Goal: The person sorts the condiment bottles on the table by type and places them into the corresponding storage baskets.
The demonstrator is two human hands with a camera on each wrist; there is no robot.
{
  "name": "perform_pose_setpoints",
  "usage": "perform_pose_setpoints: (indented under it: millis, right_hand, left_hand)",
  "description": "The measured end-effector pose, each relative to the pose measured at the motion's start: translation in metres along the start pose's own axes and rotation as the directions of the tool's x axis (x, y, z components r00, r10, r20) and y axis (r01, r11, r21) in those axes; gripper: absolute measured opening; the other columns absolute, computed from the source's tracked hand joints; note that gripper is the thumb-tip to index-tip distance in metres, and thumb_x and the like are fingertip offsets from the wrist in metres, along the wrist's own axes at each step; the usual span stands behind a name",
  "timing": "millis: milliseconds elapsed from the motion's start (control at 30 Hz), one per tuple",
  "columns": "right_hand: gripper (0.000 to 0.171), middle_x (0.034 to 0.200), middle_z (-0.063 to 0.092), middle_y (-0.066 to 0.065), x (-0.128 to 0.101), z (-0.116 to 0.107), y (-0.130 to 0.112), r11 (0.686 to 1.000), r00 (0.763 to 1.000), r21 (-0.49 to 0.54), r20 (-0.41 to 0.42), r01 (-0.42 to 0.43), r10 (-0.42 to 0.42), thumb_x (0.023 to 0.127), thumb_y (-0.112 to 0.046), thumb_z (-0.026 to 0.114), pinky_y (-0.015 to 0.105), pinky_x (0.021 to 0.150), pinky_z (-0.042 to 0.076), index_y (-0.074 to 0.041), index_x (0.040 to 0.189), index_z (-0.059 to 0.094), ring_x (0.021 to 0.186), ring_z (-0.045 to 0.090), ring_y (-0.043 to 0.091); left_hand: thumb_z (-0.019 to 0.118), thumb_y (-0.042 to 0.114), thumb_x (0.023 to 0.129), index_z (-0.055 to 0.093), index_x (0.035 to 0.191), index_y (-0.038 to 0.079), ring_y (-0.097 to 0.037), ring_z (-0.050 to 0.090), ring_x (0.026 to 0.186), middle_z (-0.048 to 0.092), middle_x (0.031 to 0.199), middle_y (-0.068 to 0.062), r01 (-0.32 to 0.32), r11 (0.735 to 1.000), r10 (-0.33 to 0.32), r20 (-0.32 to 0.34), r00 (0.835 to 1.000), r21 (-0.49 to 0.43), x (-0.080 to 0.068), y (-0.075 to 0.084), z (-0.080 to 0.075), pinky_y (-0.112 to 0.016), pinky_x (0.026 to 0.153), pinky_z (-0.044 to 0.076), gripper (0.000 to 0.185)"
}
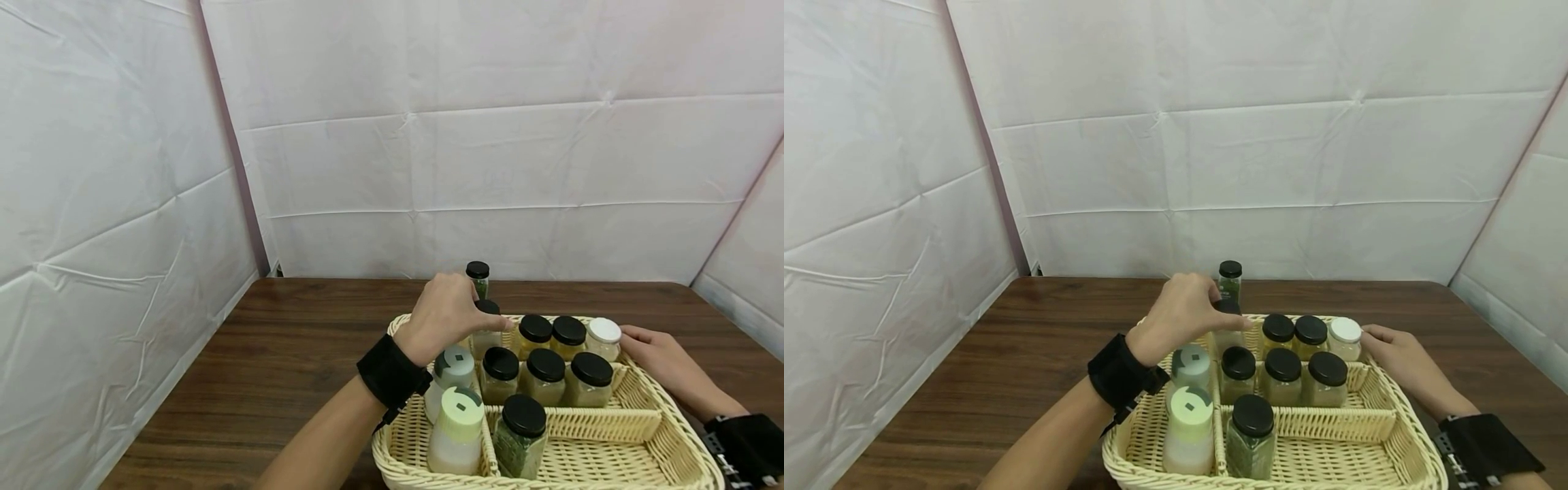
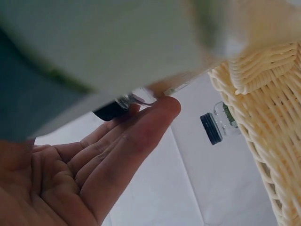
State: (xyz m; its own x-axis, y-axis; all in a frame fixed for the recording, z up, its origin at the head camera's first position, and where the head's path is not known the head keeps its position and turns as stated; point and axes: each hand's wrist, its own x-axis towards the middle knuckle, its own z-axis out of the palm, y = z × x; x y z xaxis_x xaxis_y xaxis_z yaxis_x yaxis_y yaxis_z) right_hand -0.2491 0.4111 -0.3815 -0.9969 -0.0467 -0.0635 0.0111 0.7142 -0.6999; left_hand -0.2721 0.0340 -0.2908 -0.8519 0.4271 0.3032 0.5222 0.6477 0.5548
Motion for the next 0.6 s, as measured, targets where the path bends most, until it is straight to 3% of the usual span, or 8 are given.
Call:
perform_pose_setpoints:
  millis: [200, 600]
  right_hand:
    - [0.079, 0.148, 0.047, 0.04, 0.0005, 0.0001, 0.0007, 1.0, 1.0, -0.011, -0.001, -0.002, 0.002, 0.114, -0.055, 0.031, 0.061, 0.096, 0.048, 0.011, 0.157, 0.035, 0.133, 0.047, 0.059]
    - [0.077, 0.145, 0.052, 0.037, 0.0017, 0.0003, -0.0001, 1.0, 1.0, -0.002, 0.002, -0.003, 0.003, 0.115, -0.054, 0.031, 0.056, 0.094, 0.051, 0.01, 0.157, 0.037, 0.13, 0.053, 0.054]
  left_hand:
    - [0.091, 0.05, 0.082, 0.029, 0.054, 0.017, -0.006, 0.013, 0.043, 0.014, 0.053, 0.008, -0.047, 0.999, 0.047, 0.017, 0.999, 0.022, 0.0015, -0.0051, 0.0043, -0.023, 0.048, 0.015, 0.076]
    - [0.092, 0.048, 0.082, 0.031, 0.052, 0.017, -0.006, 0.014, 0.043, 0.016, 0.052, 0.008, -0.048, 0.998, 0.046, 0.065, 0.997, 0.027, 0.0043, -0.009, 0.009, -0.022, 0.048, 0.015, 0.074]
